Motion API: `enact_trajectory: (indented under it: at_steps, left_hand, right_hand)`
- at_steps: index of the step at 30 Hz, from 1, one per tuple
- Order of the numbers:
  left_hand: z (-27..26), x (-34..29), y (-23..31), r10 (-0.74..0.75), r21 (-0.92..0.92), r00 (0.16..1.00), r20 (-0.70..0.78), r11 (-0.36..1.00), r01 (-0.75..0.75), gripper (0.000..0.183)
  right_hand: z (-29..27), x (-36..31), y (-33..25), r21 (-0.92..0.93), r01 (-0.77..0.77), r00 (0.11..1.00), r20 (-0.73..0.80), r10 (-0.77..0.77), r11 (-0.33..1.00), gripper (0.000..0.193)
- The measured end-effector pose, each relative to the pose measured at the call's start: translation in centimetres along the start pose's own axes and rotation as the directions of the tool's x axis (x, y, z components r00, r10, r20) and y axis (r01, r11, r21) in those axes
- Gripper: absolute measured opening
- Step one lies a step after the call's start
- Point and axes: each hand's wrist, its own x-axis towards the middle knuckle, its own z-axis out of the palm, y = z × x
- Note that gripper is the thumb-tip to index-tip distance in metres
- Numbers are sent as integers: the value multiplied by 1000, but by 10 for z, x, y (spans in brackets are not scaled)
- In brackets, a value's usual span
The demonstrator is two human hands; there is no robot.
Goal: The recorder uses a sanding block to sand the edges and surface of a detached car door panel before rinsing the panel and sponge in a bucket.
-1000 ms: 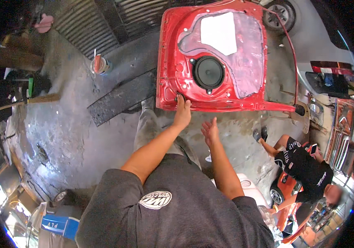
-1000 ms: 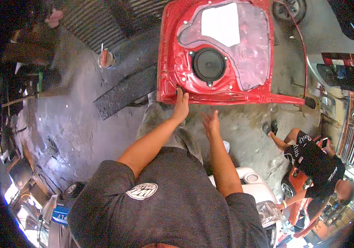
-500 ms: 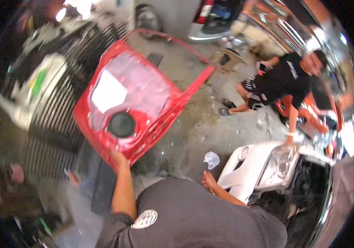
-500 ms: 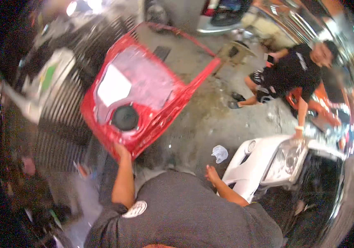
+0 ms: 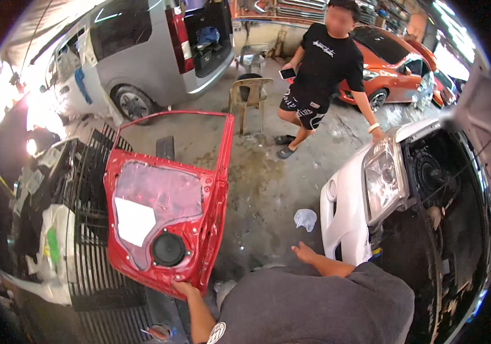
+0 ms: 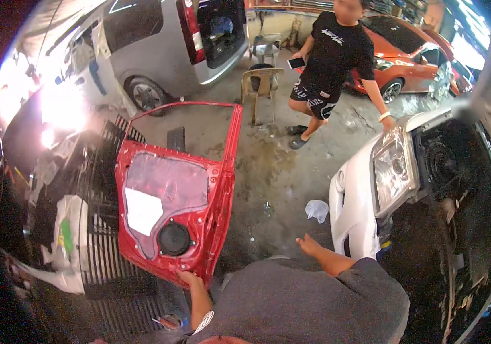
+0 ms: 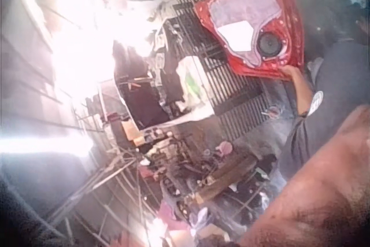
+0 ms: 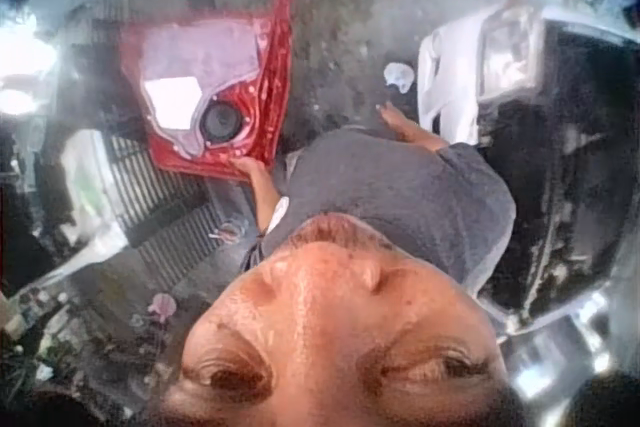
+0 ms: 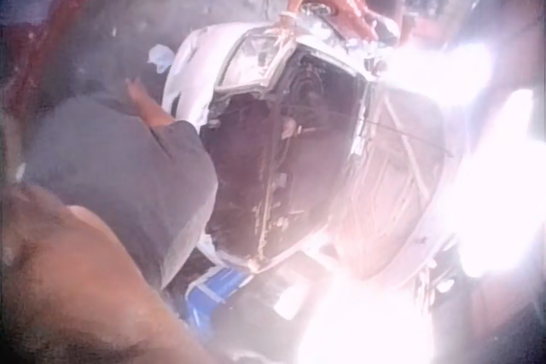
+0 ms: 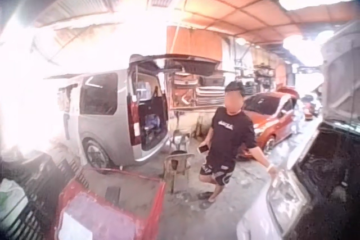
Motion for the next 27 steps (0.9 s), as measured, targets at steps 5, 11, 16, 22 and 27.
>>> enact_trajectory:
  at_steps: [5,11,16,22,27]
  left_hand:
    - [-10,26,10,-113,164,990,83,981,99,68]
    - [-23,60,-15,12,357,997,-77,934,17,73]
    - [-38,89,1,71,344,987,143,931,-117,76]
    - [-52,132,20,127,345,957,262,913,-216,80]
    - [-38,186,68,63,238,960,272,962,-131,84]
  right_hand:
    - [15,-15,-44,-78,64,998,6,-64,995,80]
    - [45,-50,-60,-1,-79,997,17,79,997,69]
    - [80,-74,-38,-15,-124,990,-69,123,992,69]
    - [108,-102,-14,-47,-202,979,-32,201,978,71]
    - [114,-123,-25,-95,-227,970,72,234,969,72]
